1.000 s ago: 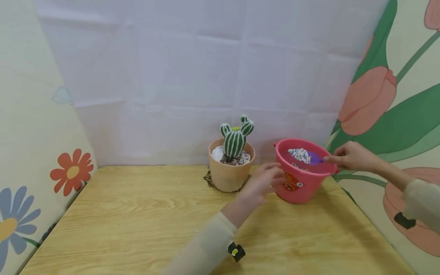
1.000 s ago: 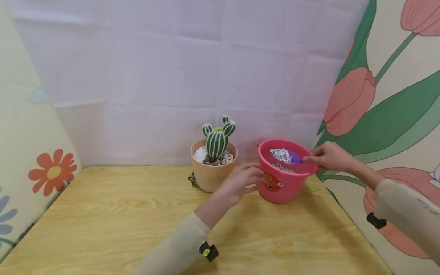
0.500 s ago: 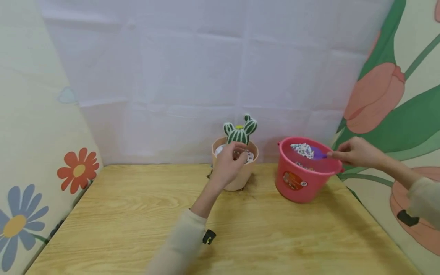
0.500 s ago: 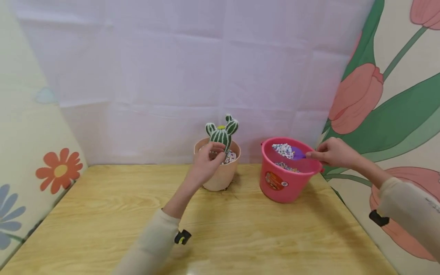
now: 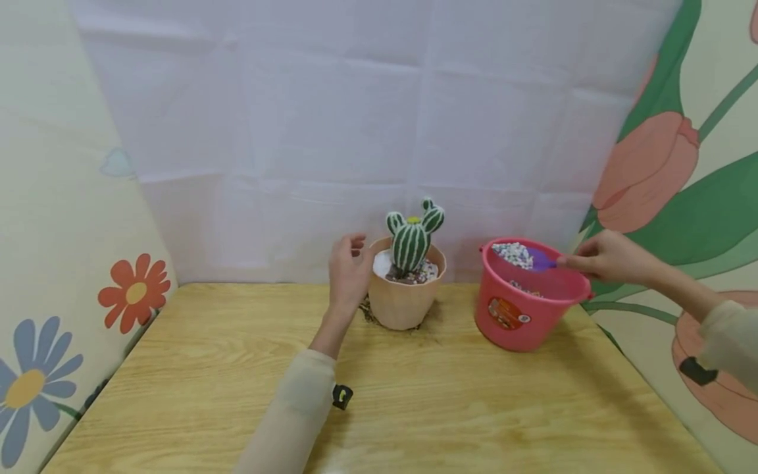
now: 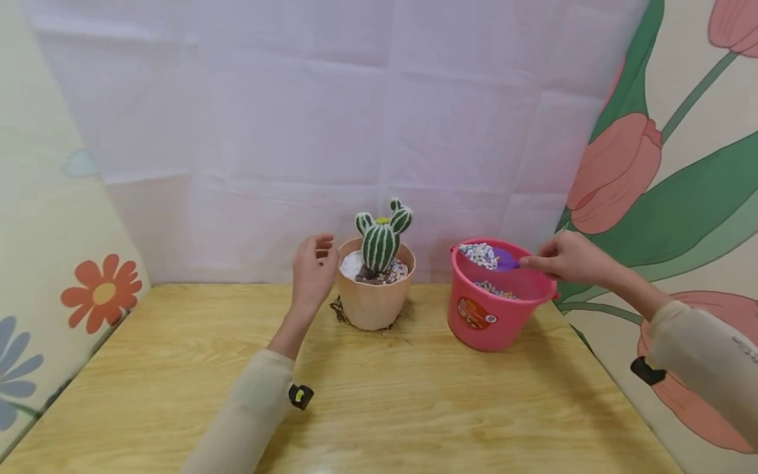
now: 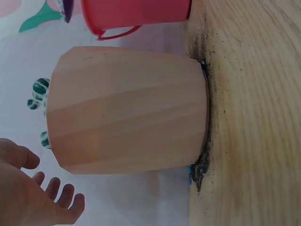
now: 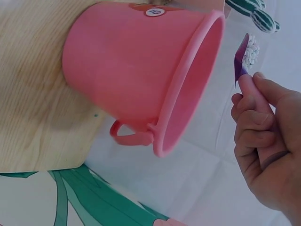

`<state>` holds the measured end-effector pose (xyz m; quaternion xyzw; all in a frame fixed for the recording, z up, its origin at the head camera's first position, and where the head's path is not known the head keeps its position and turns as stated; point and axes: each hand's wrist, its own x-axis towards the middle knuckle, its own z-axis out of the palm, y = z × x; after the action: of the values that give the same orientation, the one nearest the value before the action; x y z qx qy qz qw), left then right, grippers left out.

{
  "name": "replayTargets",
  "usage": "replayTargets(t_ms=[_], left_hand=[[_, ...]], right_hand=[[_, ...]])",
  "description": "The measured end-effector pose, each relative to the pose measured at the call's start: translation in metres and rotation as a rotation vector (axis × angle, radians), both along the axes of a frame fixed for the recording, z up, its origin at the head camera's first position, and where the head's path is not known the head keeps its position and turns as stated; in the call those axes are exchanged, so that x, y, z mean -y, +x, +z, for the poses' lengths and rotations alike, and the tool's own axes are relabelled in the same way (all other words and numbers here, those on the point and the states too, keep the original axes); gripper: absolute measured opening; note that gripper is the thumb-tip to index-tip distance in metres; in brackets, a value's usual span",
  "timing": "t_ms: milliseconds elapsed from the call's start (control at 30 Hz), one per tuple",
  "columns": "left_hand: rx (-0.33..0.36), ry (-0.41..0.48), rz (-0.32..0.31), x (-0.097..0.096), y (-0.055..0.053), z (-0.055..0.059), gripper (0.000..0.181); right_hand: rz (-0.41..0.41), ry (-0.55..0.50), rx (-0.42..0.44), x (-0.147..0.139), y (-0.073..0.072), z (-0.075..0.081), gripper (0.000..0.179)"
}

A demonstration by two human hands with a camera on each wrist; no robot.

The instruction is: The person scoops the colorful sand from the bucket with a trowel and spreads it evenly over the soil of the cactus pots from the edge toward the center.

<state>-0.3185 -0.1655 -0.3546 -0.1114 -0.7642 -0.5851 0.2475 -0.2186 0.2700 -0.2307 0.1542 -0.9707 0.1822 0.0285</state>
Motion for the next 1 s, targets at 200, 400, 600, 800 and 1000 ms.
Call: replayTargets(t_ms=[200,400,600,800,1000], left_hand=[[0.148,0.007,-0.069,0.006,-0.009,-0.012,0.058],[0.216,0.015,-0.124,0.007,-0.019,-0.029,0.058],[0.172,0.084,-0.133,0.003,-0.018,-0.038,0.051],[0.170,0.135,-0.139,0.000,-0.015,-0.039,0.047],[0.219,0.139,-0.177,0.004,-0.014,-0.032,0.050]], right_hand=[[0.065,-0.035,0.020,0.016,-0.006,0.002,0.029],[0.100,-0.068,0.067,0.035,-0.015,-0.001,0.042],[0.167,-0.087,0.067,0.050,-0.026,-0.010,0.048],[0.218,-0.102,0.086,0.063,-0.033,-0.016,0.048],[0.199,-0.103,0.129,0.076,-0.040,-0.019,0.049]])
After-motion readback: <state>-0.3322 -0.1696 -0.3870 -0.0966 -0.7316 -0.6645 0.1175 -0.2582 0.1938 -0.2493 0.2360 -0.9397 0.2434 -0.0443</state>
